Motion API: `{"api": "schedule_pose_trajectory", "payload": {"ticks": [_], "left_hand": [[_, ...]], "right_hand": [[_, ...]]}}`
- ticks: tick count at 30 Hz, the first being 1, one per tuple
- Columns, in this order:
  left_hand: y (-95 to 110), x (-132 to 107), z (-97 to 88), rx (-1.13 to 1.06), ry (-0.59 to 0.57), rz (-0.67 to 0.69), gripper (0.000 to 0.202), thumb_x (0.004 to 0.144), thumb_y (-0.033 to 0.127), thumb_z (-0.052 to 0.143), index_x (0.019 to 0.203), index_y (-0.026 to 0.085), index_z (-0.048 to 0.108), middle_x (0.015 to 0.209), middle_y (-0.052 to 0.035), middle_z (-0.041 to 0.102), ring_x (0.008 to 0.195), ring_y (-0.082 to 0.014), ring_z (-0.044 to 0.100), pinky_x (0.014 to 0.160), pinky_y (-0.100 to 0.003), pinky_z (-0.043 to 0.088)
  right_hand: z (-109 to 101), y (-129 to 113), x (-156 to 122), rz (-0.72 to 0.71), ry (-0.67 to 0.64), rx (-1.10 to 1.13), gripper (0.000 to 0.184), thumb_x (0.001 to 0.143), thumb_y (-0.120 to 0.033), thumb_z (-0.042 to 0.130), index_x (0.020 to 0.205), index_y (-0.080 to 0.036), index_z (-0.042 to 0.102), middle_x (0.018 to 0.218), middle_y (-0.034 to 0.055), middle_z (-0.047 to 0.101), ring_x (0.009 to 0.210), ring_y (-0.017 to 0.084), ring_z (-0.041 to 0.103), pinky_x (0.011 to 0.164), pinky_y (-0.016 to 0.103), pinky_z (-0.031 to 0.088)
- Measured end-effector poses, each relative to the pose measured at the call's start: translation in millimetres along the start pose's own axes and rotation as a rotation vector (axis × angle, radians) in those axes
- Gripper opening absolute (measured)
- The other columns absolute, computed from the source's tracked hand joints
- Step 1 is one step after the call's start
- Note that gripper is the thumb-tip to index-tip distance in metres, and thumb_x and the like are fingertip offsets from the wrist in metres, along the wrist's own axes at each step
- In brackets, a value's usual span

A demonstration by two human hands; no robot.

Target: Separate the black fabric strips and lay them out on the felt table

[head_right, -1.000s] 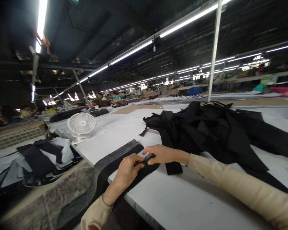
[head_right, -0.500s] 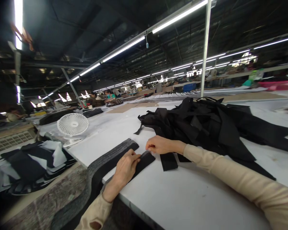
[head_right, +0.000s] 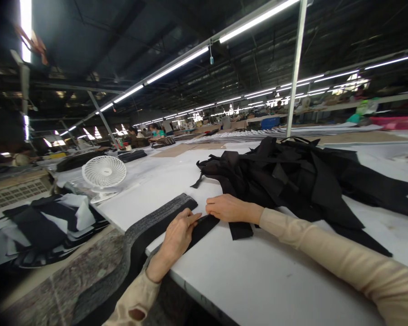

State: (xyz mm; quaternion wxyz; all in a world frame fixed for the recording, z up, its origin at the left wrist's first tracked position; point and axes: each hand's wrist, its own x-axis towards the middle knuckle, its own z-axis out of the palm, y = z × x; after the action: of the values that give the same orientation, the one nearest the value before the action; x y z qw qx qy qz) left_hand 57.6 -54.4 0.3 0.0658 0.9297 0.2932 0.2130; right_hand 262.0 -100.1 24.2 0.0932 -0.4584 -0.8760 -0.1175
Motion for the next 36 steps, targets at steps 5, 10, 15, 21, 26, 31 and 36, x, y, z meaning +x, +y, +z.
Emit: {"api": "schedule_pose_trajectory", "payload": {"ticks": [5, 10, 15, 21, 26, 31, 36], "left_hand": [[0.2, -3.1, 0.7, 0.075, -0.002, 0.085, 0.046, 0.089, 0.007, 0.033, 0.112, 0.029, 0.066, 0.090, -0.0043, 0.055, 0.081, -0.0151, 0.051, 0.079, -0.028, 0.043], [4.7, -2.4, -2.2, 0.109, -0.026, 0.053, 0.046, 0.087, 0.006, 0.034, 0.110, 0.028, 0.067, 0.092, -0.0059, 0.055, 0.084, -0.0169, 0.052, 0.078, -0.029, 0.044], [15.0, 15.2, -0.8, 0.120, -0.068, -0.023, 0.045, 0.084, 0.005, 0.035, 0.101, 0.028, 0.069, 0.096, -0.0076, 0.055, 0.090, -0.0207, 0.054, 0.073, -0.030, 0.045], [21.1, 30.7, 3.5, 0.103, -0.087, -0.028, 0.043, 0.085, 0.005, 0.035, 0.105, 0.025, 0.067, 0.099, -0.0080, 0.056, 0.091, -0.0198, 0.056, 0.076, -0.029, 0.044], [0.8, 5.4, -11.2, 0.054, -0.063, -0.058, 0.031, 0.086, 0.010, 0.045, 0.099, 0.025, 0.068, 0.093, -0.0031, 0.060, 0.089, -0.0165, 0.057, 0.071, -0.025, 0.042], [-21.4, -23.6, -18.1, -0.063, 0.027, -0.109, 0.029, 0.087, 0.012, 0.049, 0.100, 0.029, 0.069, 0.087, 0.0004, 0.060, 0.085, -0.0133, 0.057, 0.072, -0.022, 0.042], [-26.6, -32.2, -14.2, 0.003, 0.058, 0.001, 0.035, 0.092, 0.015, 0.040, 0.105, 0.031, 0.069, 0.087, -0.0015, 0.059, 0.083, -0.0140, 0.054, 0.071, -0.024, 0.043]], "right_hand": [[6.1, -5.5, -4.4, -0.125, -0.030, -0.291, 0.025, 0.093, -0.008, 0.039, 0.086, -0.018, 0.060, 0.088, 0.0050, 0.059, 0.078, 0.016, 0.049, 0.056, 0.026, 0.031], [3.0, 4.5, -7.6, -0.026, -0.005, -0.249, 0.024, 0.089, -0.006, 0.044, 0.086, -0.018, 0.064, 0.085, 0.0056, 0.062, 0.081, 0.018, 0.053, 0.070, 0.029, 0.040], [-0.8, 8.8, -7.6, 0.163, 0.118, 0.051, 0.041, 0.083, 0.001, 0.038, 0.110, -0.017, 0.064, 0.105, 0.0080, 0.064, 0.095, 0.018, 0.059, 0.086, 0.030, 0.046], [12.6, -1.0, -7.3, 0.211, 0.047, 0.134, 0.041, 0.079, 0.003, 0.040, 0.106, -0.012, 0.066, 0.105, 0.0108, 0.065, 0.099, 0.020, 0.060, 0.090, 0.033, 0.047], [13.1, -1.7, -7.2, 0.215, 0.023, 0.127, 0.037, 0.082, 0.000, 0.040, 0.105, -0.011, 0.067, 0.107, 0.0115, 0.065, 0.100, 0.021, 0.059, 0.092, 0.034, 0.047], [12.4, -2.9, -8.3, 0.230, 0.002, 0.118, 0.046, 0.078, 0.003, 0.038, 0.112, -0.012, 0.064, 0.113, 0.0118, 0.061, 0.104, 0.021, 0.057, 0.094, 0.034, 0.046], [10.6, -16.9, -7.0, 0.168, -0.090, -0.030, 0.069, 0.073, 0.007, 0.037, 0.130, -0.029, 0.054, 0.111, 0.0102, 0.056, 0.098, 0.021, 0.054, 0.085, 0.035, 0.049]]}}
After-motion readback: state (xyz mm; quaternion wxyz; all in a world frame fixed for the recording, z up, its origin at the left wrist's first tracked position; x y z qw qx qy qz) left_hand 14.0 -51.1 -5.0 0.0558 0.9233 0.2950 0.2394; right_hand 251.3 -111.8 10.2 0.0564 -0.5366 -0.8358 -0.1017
